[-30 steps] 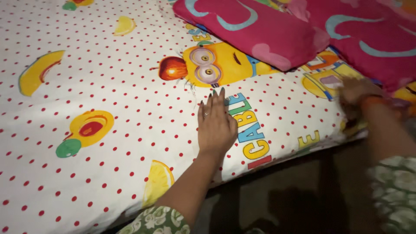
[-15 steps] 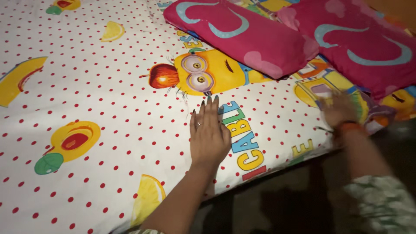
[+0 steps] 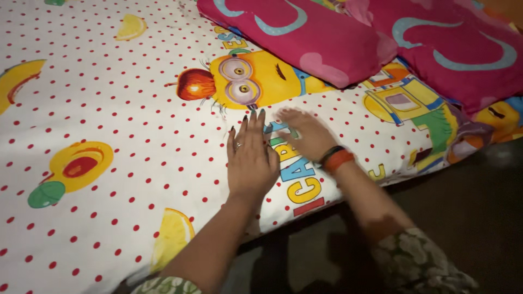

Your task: The person smooths a bedsheet by hand and folds pink pillowcases on a bed.

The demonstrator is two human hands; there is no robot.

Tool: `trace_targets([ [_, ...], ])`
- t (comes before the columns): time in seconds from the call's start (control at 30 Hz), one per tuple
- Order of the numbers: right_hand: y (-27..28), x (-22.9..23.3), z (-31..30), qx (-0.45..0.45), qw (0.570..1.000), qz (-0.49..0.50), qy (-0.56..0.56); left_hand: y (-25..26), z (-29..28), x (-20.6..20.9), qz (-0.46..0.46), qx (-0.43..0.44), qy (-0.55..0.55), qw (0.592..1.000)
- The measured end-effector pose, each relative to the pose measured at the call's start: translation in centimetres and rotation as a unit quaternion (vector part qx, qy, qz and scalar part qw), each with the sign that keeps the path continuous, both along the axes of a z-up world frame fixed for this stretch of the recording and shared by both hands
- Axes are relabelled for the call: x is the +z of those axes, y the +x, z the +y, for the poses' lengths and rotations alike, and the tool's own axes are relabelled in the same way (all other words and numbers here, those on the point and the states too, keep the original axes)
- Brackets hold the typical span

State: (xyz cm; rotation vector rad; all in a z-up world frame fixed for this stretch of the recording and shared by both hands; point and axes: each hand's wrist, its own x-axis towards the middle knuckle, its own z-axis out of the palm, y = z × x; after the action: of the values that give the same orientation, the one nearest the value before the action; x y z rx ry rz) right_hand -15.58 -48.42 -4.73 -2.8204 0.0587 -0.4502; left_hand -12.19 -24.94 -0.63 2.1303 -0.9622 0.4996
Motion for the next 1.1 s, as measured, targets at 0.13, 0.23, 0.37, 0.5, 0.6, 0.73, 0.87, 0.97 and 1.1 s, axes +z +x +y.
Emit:
trace_targets([
  [0.13,-8.9,1.3,-13.2,-0.368,0.927,0.017,-0.066,-0.2,0.2,0.3,0.022,-0.015,-0.005,1.000],
  [0.23,-11.5,2.5,-16.5,-0.446,0.891,0.078,-0.033,0.0,0.2,0.7,0.015,-0.016,-0.009,1.000],
  [0.37,-11.1,2.6,-15.3,-0.464,0.883,0.070,-0.026,-0.1,0.2,0.7,0.018,-0.012,-0.010,1.000],
  [0.5,-11.1,3.1,-15.5,-0.437,0.885,0.065,-0.148,-0.1,0.0,0.3,0.005,0.004,-0.001,1.000],
  [0.6,-7.7,2.9,-12.4,-0.343,0.888,0.016,-0.306,0.1,-0.1,0.1,0.023,-0.009,-0.006,1.000],
  [0.73,-1.5,-0.4,0.7,0.029,0.995,-0.095,-0.010,0.2,-0.3,-0.5,0.030,-0.006,-0.007,1.000],
  [0.87,-2.2,1.2,4.6,0.044,0.999,0.029,0.014,0.4,-0.3,-0.5,0.039,-0.014,0.017,0.999],
  [0.97,-6.2,2.5,-1.2,-0.056,0.996,-0.062,-0.028,0.4,-0.2,-0.4,0.044,-0.014,0.014,0.999],
  [1.1,-11.6,3.3,-9.2,-0.272,0.958,-0.058,-0.072,0.4,-0.3,-0.2,0.059,-0.015,0.016,0.998],
])
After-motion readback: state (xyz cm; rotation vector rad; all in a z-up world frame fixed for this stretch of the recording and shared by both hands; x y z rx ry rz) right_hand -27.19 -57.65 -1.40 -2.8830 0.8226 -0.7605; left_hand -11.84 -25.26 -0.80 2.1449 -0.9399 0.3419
